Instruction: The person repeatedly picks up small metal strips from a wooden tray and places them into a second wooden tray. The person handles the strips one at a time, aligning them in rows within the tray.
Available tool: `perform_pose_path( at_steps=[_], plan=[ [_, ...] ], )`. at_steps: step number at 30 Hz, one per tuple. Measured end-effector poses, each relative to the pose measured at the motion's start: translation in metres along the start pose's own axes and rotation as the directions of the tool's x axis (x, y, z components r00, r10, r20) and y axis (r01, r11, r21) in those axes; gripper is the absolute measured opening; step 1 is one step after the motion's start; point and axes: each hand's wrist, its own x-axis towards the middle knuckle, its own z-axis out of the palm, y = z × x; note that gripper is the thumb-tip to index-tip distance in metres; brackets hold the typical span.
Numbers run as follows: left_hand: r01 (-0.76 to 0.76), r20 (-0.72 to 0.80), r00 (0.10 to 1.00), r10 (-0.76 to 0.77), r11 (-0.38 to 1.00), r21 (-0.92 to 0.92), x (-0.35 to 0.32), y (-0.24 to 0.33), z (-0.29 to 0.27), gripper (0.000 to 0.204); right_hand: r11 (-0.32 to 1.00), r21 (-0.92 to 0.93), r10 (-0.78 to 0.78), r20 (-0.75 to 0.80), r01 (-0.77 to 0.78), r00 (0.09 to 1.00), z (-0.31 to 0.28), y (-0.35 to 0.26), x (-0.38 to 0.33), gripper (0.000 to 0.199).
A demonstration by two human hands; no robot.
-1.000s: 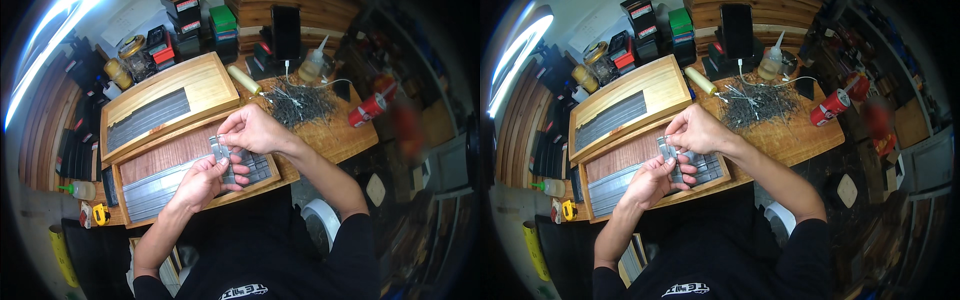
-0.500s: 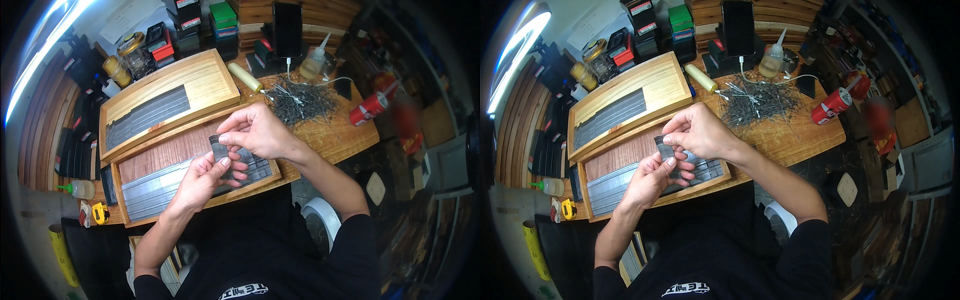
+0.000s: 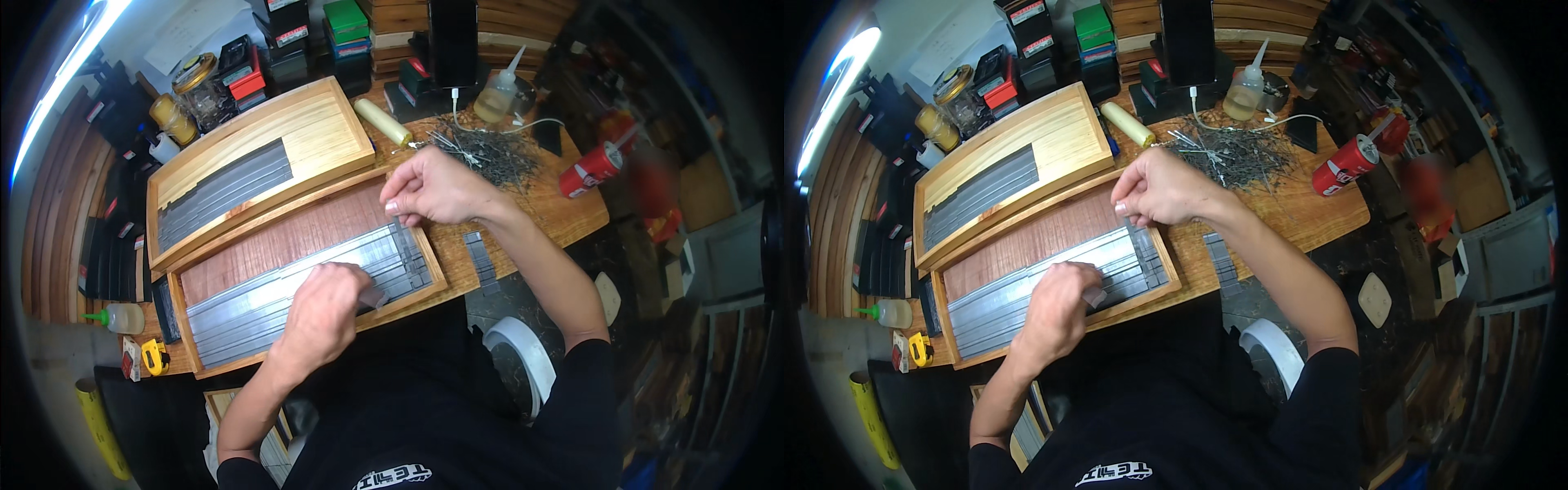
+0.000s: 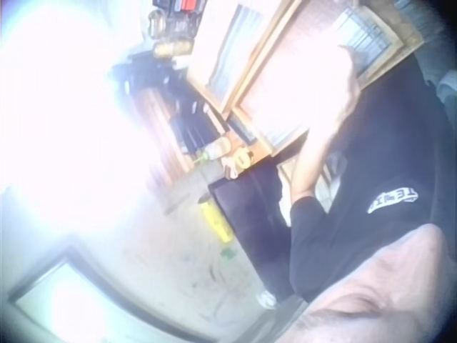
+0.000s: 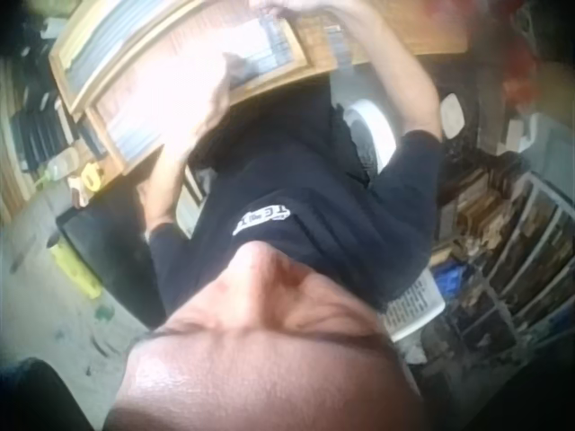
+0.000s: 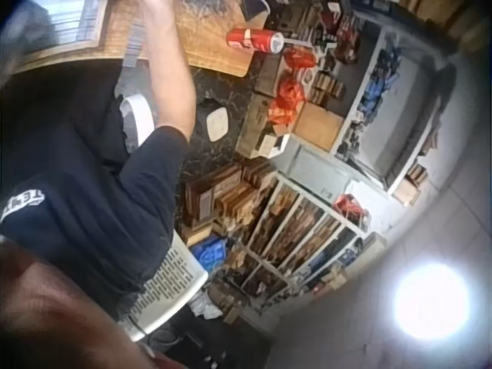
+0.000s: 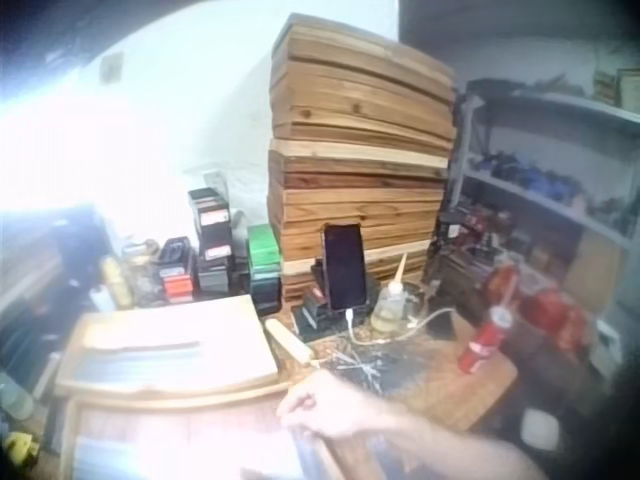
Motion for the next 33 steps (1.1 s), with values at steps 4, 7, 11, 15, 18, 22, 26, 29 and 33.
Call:
perform_pose_path(
  at_steps=[4, 7, 11, 15, 18, 22, 26, 29, 33],
  plan=[
    [-0.134, 0.055, 0.990, 0.131, 0.990, 0.044, 0.006, 0.016, 0.009, 0.028, 0.999, 0.012, 0.048, 0.051, -0.048, 0.998, 0.009, 0.016, 0.000, 0.010],
    [-0.171, 0.141, 0.976, 0.165, 0.985, 0.028, 0.005, 0.021, 0.010, 0.028, 0.998, 0.014, 0.060, 0.053, -0.061, 0.997, 0.013, 0.017, -0.002, 0.010],
    [-0.180, 0.206, 0.964, 0.169, 0.983, 0.037, 0.002, 0.017, 0.015, 0.026, 0.998, -0.015, 0.053, 0.032, -0.053, 0.998, 0.019, 0.019, -0.003, 0.009],
    [-0.191, 0.237, 0.954, 0.186, 0.982, -0.002, 0.004, 0.014, 0.016, 0.028, 0.998, -0.026, 0.056, 0.025, -0.056, 0.998, 0.022, 0.022, -0.001, 0.009],
    [-0.190, 0.276, 0.944, 0.181, 0.982, 0.005, 0.008, 0.015, 0.016, 0.029, 0.998, -0.035, 0.058, -0.027, -0.059, 0.998, 0.024, 0.018, -0.004, 0.010],
    [-0.174, 0.310, 0.937, 0.161, 0.985, 0.015, 0.012, 0.016, 0.016, 0.029, 0.986, -0.155, 0.060, -0.039, -0.065, 0.997, 0.026, 0.017, -0.003, 0.012],
    [-0.140, 0.281, 0.950, 0.140, 0.990, -0.019, 0.012, 0.017, 0.017, 0.026, 0.923, -0.385, -0.046, -0.079, 0.012, 0.996, 0.032, 0.011, -0.004, 0.014],
    [-0.122, 0.282, 0.950, 0.134, 0.991, -0.061, 0.012, 0.016, 0.017, 0.034, 0.885, -0.465, -0.079, -0.105, 0.021, 0.991, 0.038, 0.007, -0.004, 0.013],
    [-0.078, 0.297, 0.949, 0.107, 0.991, -0.106, 0.013, 0.014, 0.014, 0.042, 0.836, -0.539, -0.164, -0.070, 0.101, 0.984, 0.040, 0.009, -0.001, 0.010]
  ],
)
